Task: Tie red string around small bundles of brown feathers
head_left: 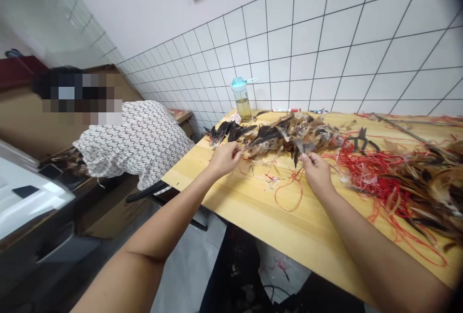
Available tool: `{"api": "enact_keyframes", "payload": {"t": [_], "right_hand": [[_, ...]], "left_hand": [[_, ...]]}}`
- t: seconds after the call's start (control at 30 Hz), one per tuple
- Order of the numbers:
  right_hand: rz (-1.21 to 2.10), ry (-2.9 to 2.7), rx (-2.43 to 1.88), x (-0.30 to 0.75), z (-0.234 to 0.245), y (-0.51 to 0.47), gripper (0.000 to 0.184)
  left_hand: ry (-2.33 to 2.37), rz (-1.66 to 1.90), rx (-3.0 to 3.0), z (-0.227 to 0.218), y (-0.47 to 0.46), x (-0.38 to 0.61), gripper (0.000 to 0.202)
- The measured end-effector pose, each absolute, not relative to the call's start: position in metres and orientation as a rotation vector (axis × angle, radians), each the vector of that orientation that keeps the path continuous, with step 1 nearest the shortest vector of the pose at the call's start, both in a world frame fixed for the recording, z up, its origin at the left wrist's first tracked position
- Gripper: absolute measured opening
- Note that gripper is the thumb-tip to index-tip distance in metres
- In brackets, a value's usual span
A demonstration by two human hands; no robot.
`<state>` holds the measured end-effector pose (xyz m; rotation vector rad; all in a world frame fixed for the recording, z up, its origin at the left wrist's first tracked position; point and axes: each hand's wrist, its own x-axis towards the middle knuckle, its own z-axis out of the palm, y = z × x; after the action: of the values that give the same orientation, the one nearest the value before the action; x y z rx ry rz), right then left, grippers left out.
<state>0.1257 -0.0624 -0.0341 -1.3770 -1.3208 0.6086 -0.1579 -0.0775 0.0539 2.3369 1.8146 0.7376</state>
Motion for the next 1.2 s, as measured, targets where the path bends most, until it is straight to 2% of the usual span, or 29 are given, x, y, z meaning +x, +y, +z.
{"api": "enact_keyframes", "payload": {"t": [0.23, 0.43, 0.57, 0.73, 0.97, 1.2], "right_hand": [[0.607, -1.307, -1.38, 0.125, -0.028, -0.07, 0.033], [0.605, -1.3, -1.365, 0.123, -0.025, -0.073, 0.033], [0.596, -1.311, -1.362, 0.123, -0.026, -0.072, 0.033], [0.593, -1.331, -1.376, 0.123, -0.029, -0.071, 0.032], [0.576, -1.377, -1.379, 0.122, -0.028, -0.072, 0.03], [0.57, -1.394, -1.406, 0.124, -0.029, -0.071, 0.029]], "left_hand": [[2.01, 0.632, 2.774, 0.045, -0.091, -0.164, 0.021], [2.084, 0.644, 2.918, 0.045, -0.095, -0.171, 0.025], [2.26, 0.804, 2.675, 0.05, -0.092, -0.181, 0.022], [2.485, 0.837, 2.244, 0.054, -0.083, -0.214, 0.014], [2.728, 0.773, 1.842, 0.051, -0.059, -0.269, 0.019], [2.698, 0.604, 1.832, 0.032, -0.021, -0.267, 0.028]]}}
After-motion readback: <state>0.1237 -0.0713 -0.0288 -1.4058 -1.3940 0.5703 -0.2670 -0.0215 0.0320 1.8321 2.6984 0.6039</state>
